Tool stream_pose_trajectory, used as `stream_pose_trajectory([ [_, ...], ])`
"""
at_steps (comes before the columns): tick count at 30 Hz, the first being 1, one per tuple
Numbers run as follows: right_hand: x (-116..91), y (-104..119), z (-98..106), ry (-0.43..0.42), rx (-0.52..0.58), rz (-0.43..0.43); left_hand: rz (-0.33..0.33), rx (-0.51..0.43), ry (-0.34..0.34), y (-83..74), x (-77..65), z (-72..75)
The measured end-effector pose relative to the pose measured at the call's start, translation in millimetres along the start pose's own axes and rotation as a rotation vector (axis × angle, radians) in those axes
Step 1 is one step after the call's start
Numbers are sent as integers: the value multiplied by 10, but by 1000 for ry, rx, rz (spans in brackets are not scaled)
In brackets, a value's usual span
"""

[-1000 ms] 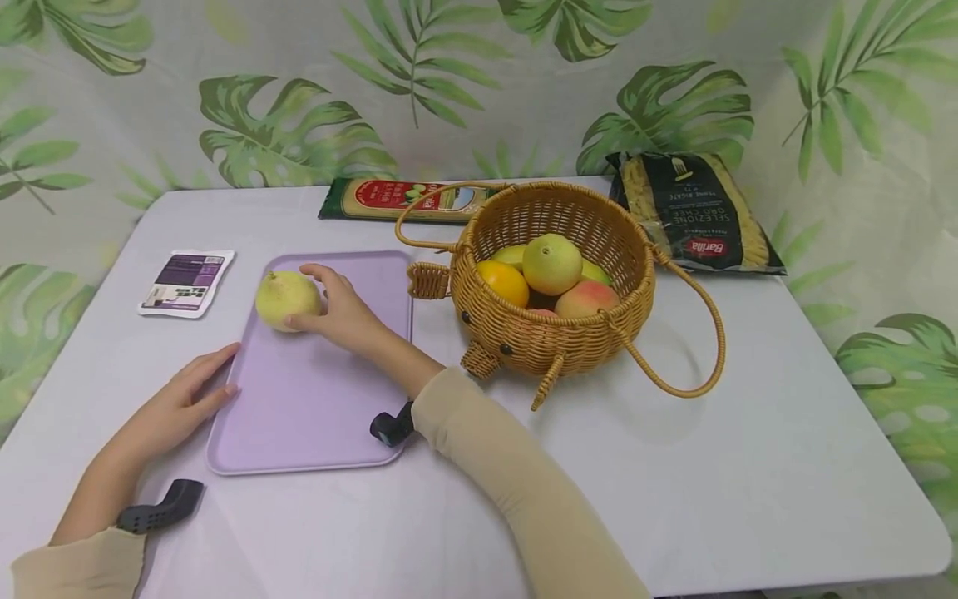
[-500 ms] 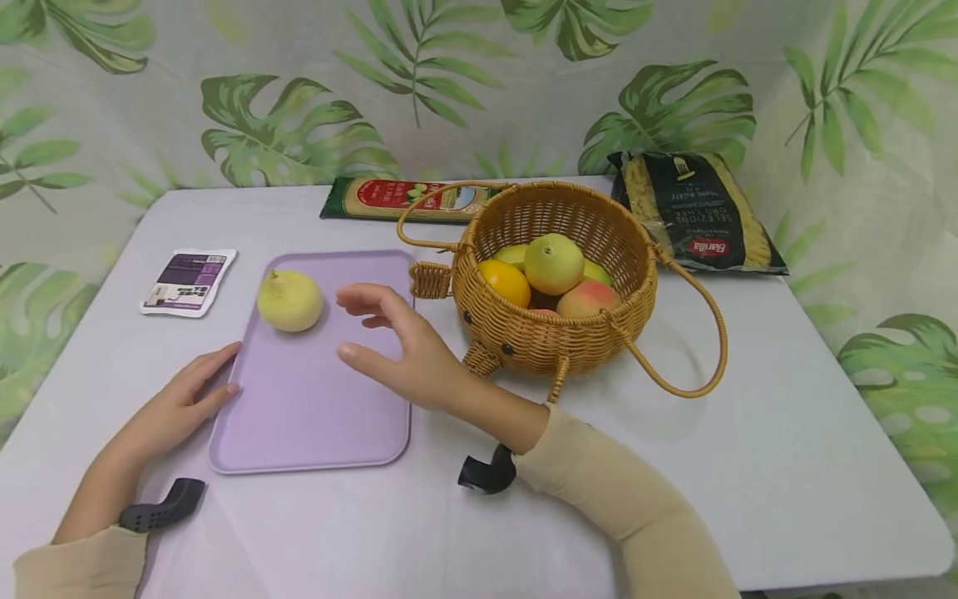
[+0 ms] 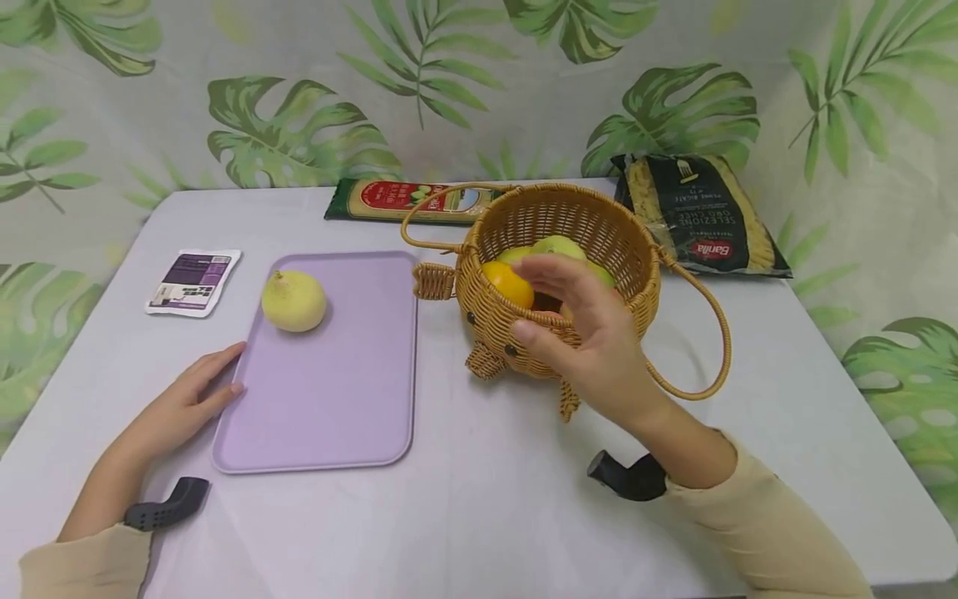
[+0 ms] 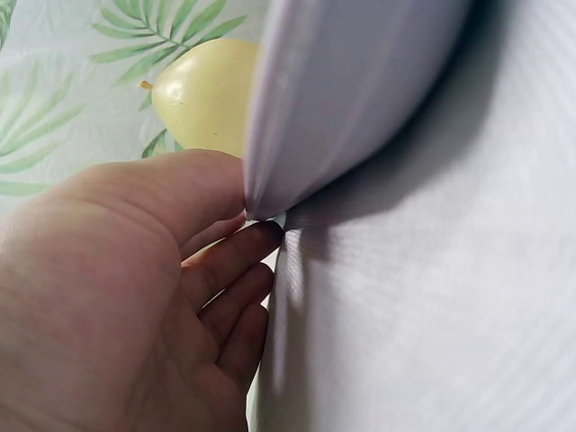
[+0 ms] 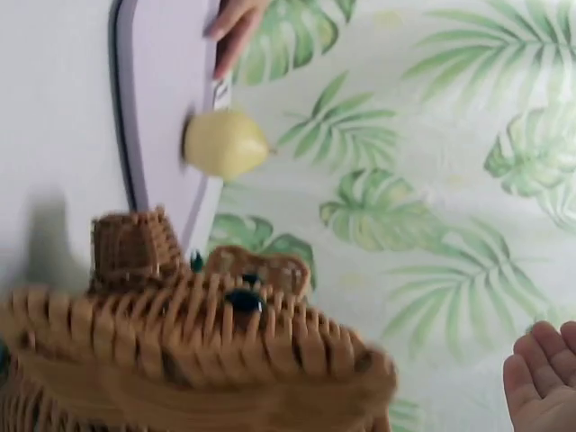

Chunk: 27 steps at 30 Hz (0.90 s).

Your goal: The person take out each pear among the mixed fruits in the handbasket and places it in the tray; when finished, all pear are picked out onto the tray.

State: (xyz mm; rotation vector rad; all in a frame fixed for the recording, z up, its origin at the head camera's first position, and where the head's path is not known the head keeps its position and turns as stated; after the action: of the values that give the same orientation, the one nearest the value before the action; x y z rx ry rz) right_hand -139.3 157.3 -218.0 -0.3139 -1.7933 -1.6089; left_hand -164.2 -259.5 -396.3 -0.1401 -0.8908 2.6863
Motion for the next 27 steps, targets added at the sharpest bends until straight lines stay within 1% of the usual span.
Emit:
stream_pose_trajectory([
  [3,57,49,224,-29,-52,0,8,-1,6,4,4,-3],
  [5,114,70,350,-32,-92,8,15,1,10,7,6,-6],
  [10,300,71,604,-14,-222,2,15,1,5,8,6,-9],
  [12,377,39,693,-7,-286,-18,13,-2,3,8,5,-9],
  [15,472,-35,803,20,-434,-76,14,-3,4,10,6,-14],
  [17,516,-97,867,38,-547,-141,13,-5,4,6,7,-16],
  [19,547,-171,914,70,-636,-217,17,-5,5,4,7,-14],
  [21,568,-258,955,100,-674,-293,23,-4,6,4,5,-11],
  [23,583,-349,989,132,-685,-362,27,-4,7,5,4,-8],
  [27,600,-518,1034,198,-648,-443,23,2,6,8,1,-7],
])
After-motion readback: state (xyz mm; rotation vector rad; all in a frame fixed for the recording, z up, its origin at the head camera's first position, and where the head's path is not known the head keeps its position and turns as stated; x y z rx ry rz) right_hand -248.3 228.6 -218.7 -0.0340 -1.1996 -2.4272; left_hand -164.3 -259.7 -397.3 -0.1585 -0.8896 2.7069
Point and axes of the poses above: each hand's wrist, its own x-axis towards the middle knuckle, its own z-axis out of the back of the hand, y = z × x, the point moved 7 cm from there along x, towards the middle knuckle, and after that the axes turned 7 degrees about x, right-handed, at the moved point
